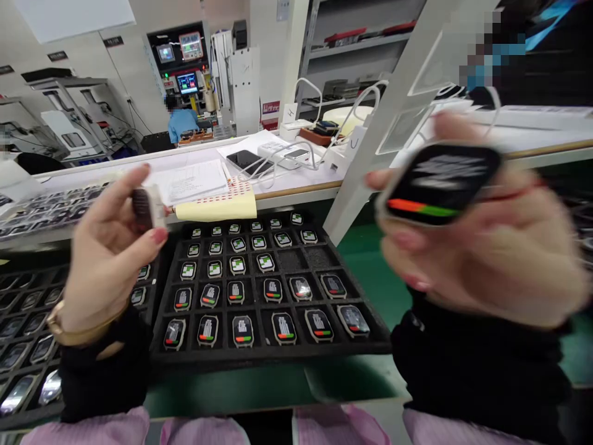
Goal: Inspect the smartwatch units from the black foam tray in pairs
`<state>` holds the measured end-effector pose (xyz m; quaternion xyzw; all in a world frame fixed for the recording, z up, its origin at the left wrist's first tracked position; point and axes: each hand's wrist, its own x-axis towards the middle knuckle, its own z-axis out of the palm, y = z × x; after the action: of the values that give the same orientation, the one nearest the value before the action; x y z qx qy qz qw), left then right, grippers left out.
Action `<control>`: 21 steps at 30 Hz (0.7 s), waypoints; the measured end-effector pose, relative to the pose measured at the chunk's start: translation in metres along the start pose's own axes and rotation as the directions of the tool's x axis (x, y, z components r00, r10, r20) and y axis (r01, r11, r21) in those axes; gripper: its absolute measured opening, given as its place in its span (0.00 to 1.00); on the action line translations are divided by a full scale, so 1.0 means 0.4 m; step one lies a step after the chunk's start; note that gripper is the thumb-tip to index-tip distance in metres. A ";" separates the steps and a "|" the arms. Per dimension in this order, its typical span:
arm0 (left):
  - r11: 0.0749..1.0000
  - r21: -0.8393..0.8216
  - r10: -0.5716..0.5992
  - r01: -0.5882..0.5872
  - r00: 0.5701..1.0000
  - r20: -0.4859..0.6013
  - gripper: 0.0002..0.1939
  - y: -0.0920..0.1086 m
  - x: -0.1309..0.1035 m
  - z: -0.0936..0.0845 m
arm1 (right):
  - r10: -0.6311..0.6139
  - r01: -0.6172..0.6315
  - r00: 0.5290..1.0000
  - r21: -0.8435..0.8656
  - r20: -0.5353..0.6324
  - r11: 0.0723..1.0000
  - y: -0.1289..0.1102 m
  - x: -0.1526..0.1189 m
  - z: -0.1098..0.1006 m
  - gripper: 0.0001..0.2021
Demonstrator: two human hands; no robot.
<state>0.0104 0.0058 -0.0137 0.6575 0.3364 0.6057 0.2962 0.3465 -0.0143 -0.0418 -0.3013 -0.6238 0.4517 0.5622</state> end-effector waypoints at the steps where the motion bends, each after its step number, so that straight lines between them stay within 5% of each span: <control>1: 0.996 0.017 -0.088 0.087 0.995 0.049 0.33 -0.022 -0.009 0.012 | 0.023 -0.023 1.000 0.078 0.005 0.997 0.017 0.003 0.020 0.28; 5: 0.938 0.102 -0.347 0.332 0.910 0.228 0.31 -0.106 -0.060 0.043 | 0.250 -0.271 0.960 0.207 0.123 0.940 0.103 0.023 0.077 0.25; 10: 0.886 0.083 -0.455 0.457 0.817 0.355 0.26 -0.157 -0.112 0.080 | 0.348 -0.381 0.908 0.112 0.234 0.918 0.184 0.027 0.101 0.28; 15: 0.871 0.065 -0.475 0.486 0.801 0.365 0.25 -0.173 -0.142 0.112 | 0.364 -0.415 0.877 0.110 0.315 0.903 0.213 0.020 0.119 0.25; 21: 0.866 0.039 -0.473 0.498 0.793 0.385 0.25 -0.177 -0.159 0.142 | 0.384 -0.413 0.882 0.056 0.272 0.909 0.226 0.018 0.136 0.24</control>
<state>0.0585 -0.0017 -0.1133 0.6441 0.4098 0.3800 0.5222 0.2802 0.0172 -0.1181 -0.3303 -0.5889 0.6270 0.3885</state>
